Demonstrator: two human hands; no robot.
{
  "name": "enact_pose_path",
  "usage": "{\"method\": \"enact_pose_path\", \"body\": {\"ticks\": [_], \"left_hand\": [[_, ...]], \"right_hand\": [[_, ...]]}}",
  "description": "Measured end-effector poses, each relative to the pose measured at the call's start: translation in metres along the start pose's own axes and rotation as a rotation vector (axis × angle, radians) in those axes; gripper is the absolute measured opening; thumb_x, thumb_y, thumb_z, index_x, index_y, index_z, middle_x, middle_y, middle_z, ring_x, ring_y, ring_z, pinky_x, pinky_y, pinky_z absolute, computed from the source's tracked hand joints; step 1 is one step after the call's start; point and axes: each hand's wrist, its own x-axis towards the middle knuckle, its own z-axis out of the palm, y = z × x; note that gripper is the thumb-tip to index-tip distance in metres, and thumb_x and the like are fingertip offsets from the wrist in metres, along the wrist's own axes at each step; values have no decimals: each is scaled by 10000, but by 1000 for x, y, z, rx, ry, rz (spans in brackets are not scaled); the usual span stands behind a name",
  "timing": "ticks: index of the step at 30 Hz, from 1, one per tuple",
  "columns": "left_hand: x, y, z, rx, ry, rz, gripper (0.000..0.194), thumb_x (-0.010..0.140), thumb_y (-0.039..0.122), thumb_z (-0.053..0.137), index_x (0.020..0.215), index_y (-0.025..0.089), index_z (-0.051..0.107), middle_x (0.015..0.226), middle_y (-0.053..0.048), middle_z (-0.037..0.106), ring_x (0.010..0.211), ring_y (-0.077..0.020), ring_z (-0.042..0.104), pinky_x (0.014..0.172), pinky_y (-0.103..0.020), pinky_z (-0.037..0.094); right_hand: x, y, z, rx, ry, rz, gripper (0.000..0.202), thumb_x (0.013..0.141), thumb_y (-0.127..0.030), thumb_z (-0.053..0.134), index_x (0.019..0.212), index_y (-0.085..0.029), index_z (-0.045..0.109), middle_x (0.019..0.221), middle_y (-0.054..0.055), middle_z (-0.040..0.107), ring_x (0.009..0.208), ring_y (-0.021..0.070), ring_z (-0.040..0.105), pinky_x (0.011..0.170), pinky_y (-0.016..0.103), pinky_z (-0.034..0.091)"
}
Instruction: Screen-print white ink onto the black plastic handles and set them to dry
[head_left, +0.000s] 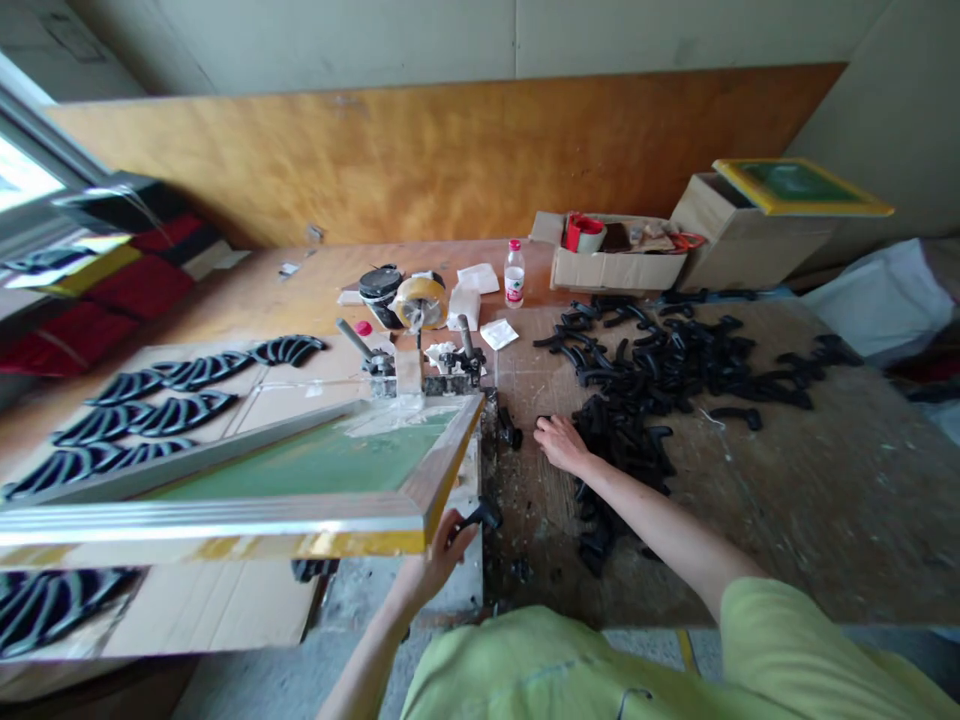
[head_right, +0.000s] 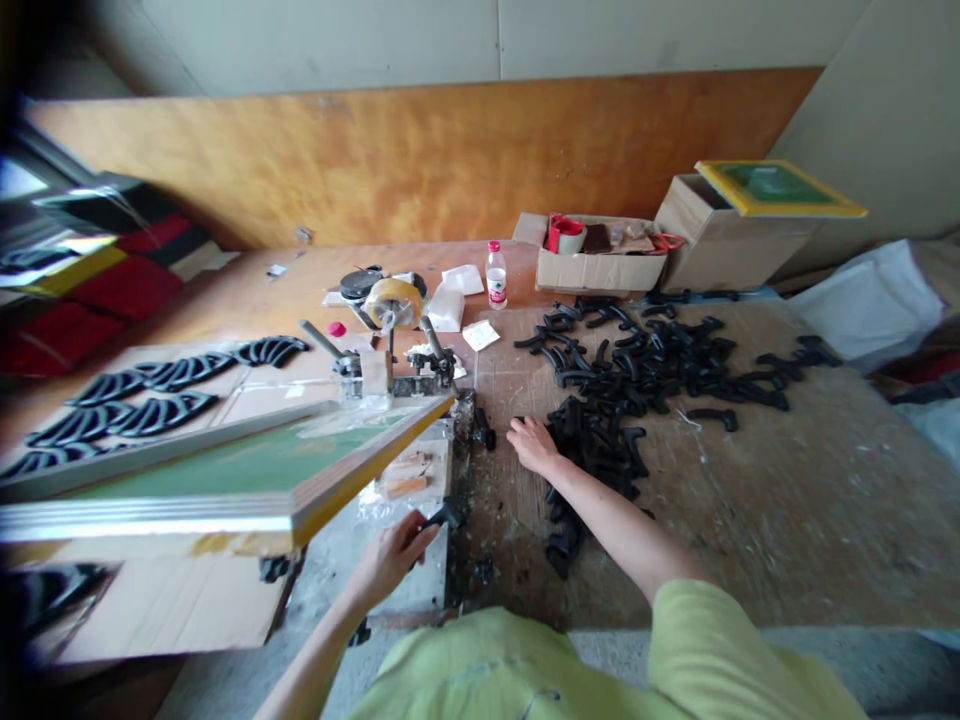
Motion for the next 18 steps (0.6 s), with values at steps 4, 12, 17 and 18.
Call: {"method": "enact_pose_path", "body": {"ticks": [4, 12, 17, 18], "left_hand": [[29, 38, 27, 39, -49, 136, 354, 906, 424, 437, 1106, 186, 608, 905, -74, 735, 836, -205, 688, 744, -299, 498], [19, 39, 32, 20, -15, 315, 391, 910, 378, 466, 1232, 196, 592, 1206, -95, 664, 1058, -205, 641, 904, -303, 495], [-13, 22, -2, -116, -9, 218, 363, 917, 413, 445, 1138, 203, 641, 1029, -62, 728, 838, -166, 681, 750, -256, 517], [-19, 15, -10, -158, 1, 202, 361, 918, 421, 441, 1123, 205, 647, 1026, -56, 730, 837, -162, 681, 743, -248, 517]], "right_hand": [[-18, 5, -15, 96, 195, 58, 240, 924, -167, 451, 1047, -214, 652, 1107, 76, 601, 1033, 188, 545, 924, 305, 387], [-20, 49, -39, 68, 30, 830, 371, 888, -288, 508, 1215, -122, 560, 1183, 217, 567, 1006, 284, 627, 824, 383, 477], [-15, 54, -41, 160, 22, 895, 381, 811, -217, 553, 1185, -160, 603, 1108, 184, 650, 1032, 288, 634, 846, 383, 478], [-19, 58, -39, 190, 64, 911, 397, 802, -231, 563, 1191, -163, 603, 1085, 173, 665, 1018, 281, 639, 838, 369, 482]]}}
